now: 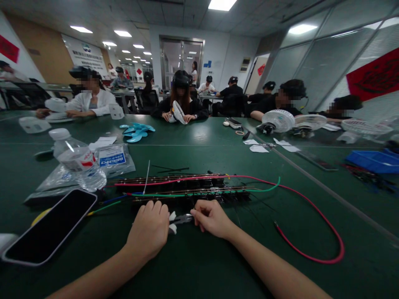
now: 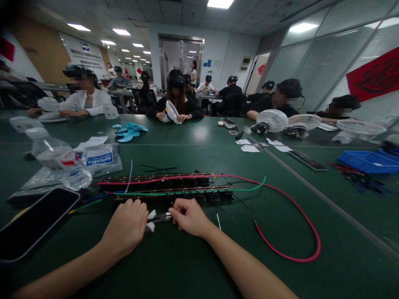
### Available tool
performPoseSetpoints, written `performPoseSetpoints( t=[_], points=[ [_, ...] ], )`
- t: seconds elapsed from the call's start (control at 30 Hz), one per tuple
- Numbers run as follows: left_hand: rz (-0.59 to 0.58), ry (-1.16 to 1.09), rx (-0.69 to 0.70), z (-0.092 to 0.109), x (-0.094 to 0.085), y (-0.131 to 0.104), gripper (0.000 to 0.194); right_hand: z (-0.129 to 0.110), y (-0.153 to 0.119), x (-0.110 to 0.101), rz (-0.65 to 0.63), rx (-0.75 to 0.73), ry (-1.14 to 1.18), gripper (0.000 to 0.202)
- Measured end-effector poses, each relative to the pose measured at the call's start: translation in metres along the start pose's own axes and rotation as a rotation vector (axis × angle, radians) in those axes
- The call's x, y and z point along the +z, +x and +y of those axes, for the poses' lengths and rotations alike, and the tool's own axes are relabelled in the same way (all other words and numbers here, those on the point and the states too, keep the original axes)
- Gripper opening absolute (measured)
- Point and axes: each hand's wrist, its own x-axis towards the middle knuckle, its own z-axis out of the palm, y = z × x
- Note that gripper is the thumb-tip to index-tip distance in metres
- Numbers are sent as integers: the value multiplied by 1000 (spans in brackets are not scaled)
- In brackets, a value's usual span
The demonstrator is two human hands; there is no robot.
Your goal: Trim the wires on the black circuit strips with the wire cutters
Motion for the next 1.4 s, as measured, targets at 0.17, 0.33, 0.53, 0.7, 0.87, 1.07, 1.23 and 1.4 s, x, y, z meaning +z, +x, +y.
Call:
performPoseSetpoints(
  t=[0.17,0.33,0.53,0.7,0.87,1.07,1.23,1.4],
  points=[
    [25,16,-10,1,0,-3,24,-1,0,0,-2,1,18,31],
    [16,-34,-12,1,0,-6,20,-3,-1,-1,-5,-4,29,31],
    [21,-109,-35,-1,-1,-11,22,0,0,-1,-22,-4,23,31],
    [2,-99,-85,-6,0,-10,26,0,0,-2,-39,-2,21,31],
    [-24,-120,-46,-9,2,-4,28,0,0,-2,-40,8,22,31],
    [-24,-101,-39,-10,5,-2,29,1,0,0,-22,26,16,32],
    [-22,-109,-44,-9,4,-2,30,-1,0,0,-14,16,15,33],
    [-2,-87,-53,-8,2,-2,27,-4,0,0,-4,13,14,32]
  ],
)
